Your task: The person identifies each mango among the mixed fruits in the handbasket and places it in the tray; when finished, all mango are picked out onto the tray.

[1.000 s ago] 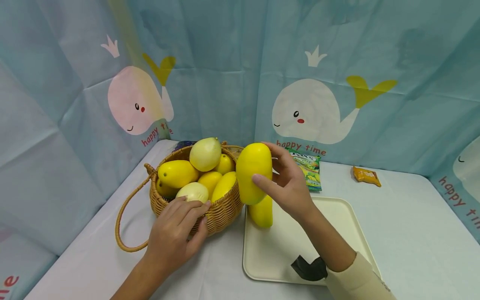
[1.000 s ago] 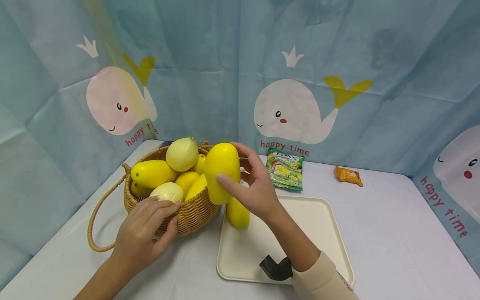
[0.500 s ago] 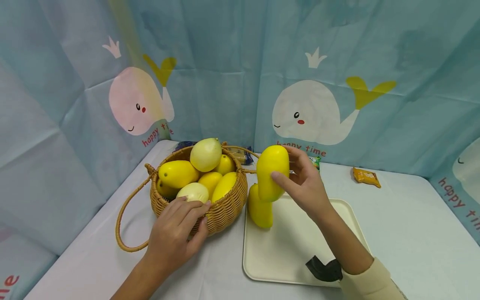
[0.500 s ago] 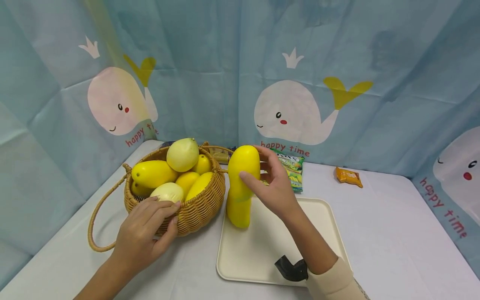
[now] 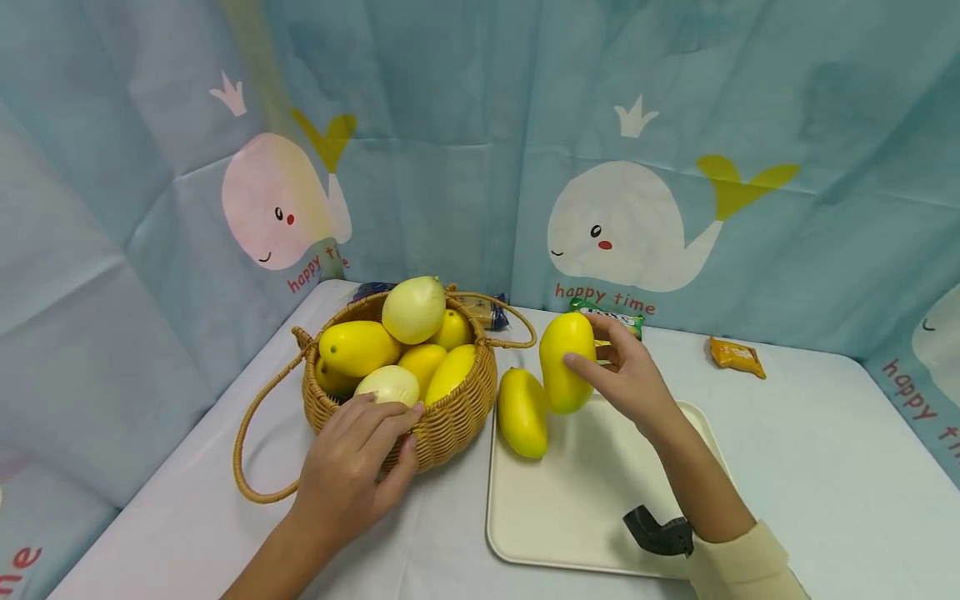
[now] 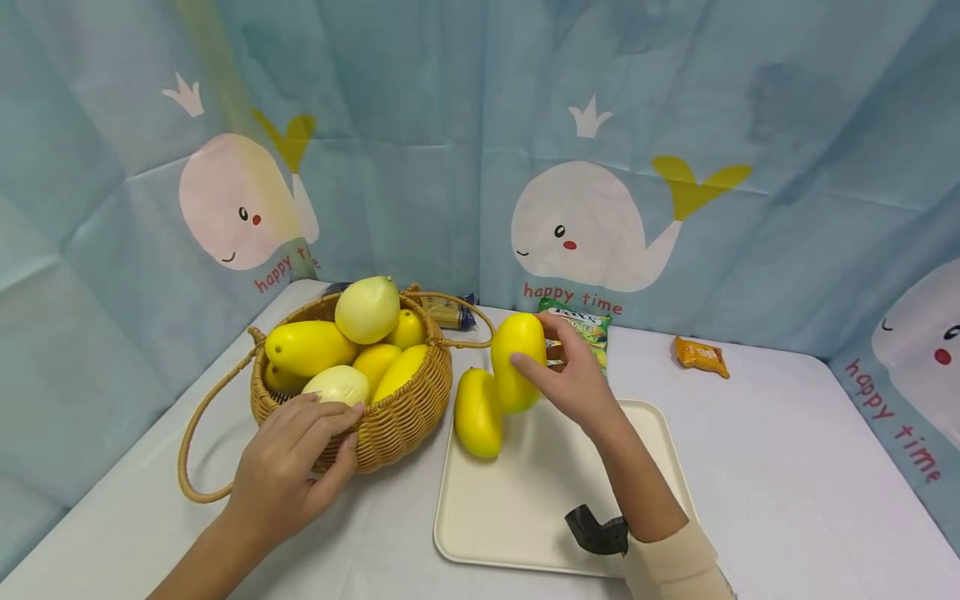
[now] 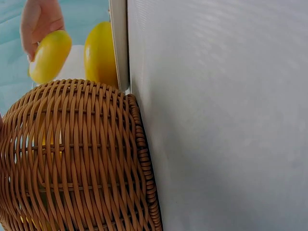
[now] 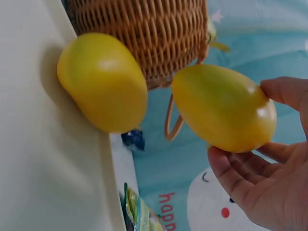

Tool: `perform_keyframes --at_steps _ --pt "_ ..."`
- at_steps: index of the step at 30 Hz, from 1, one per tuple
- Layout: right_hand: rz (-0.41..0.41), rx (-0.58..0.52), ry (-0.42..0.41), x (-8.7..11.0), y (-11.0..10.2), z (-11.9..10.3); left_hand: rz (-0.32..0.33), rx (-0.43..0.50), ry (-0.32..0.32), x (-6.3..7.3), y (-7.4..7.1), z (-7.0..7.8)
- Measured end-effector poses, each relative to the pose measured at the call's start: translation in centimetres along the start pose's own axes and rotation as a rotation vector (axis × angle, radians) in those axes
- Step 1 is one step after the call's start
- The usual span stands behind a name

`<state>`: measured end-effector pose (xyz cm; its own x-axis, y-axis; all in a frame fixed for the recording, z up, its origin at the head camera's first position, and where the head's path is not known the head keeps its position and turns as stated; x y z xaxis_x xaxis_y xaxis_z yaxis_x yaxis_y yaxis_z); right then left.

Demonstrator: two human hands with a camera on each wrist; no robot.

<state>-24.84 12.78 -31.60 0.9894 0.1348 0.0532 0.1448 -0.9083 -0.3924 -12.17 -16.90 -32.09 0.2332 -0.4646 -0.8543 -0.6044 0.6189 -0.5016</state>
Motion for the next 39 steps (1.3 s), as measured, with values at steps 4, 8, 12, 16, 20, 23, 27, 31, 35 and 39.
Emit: perform_keyframes --at_steps 4,8,12,16,20,23,27,31,35,39 --pt "-0.001 0.054 0.060 -0.7 -0.5 0.9 -0.004 -0.004 0.001 0.1 0.0 0.0" --pt "-0.017 0.103 0.143 -1.2 -0.9 1.9 -0.002 -0.005 0.003 0.1 -0.1 0.0" --pt "-0.059 0.136 0.214 -1.7 -0.8 3.1 0.000 -0.006 -0.001 0.1 -0.1 0.0" --pt "-0.101 0.171 0.263 -2.3 -0.3 4.2 0.002 -0.005 0.000 0.2 -0.1 0.0" --pt "-0.129 0.211 0.307 -2.5 0.2 5.1 -0.004 -0.005 -0.005 0.2 0.0 0.0" --pt "-0.153 0.199 0.348 -2.5 0.6 5.6 -0.005 -0.007 -0.006 0.2 0.0 0.0" --pt "-0.194 0.178 0.406 -2.4 1.0 6.1 -0.001 -0.007 0.000 0.1 0.0 0.0" --pt "-0.213 0.188 0.419 -2.5 1.2 6.2 0.000 -0.007 0.003 0.0 -0.1 0.0" --pt "-0.209 0.216 0.410 -2.5 1.0 6.2 0.004 -0.006 0.005 0.0 0.0 0.0" --pt "-0.214 0.224 0.407 -2.4 0.9 6.2 0.000 -0.003 -0.001 0.0 0.0 0.0"
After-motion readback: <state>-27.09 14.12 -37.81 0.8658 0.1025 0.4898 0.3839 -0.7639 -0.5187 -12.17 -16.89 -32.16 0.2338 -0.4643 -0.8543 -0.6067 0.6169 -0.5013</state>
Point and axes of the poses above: each hand's wrist, its own x-axis away from the middle knuckle, its own y-axis out of the palm, z = x × y, the point moved 5 cm from there along -x, towards the middle knuckle, and after that the axes turned 14 degrees about y, right-handed, at the moved point
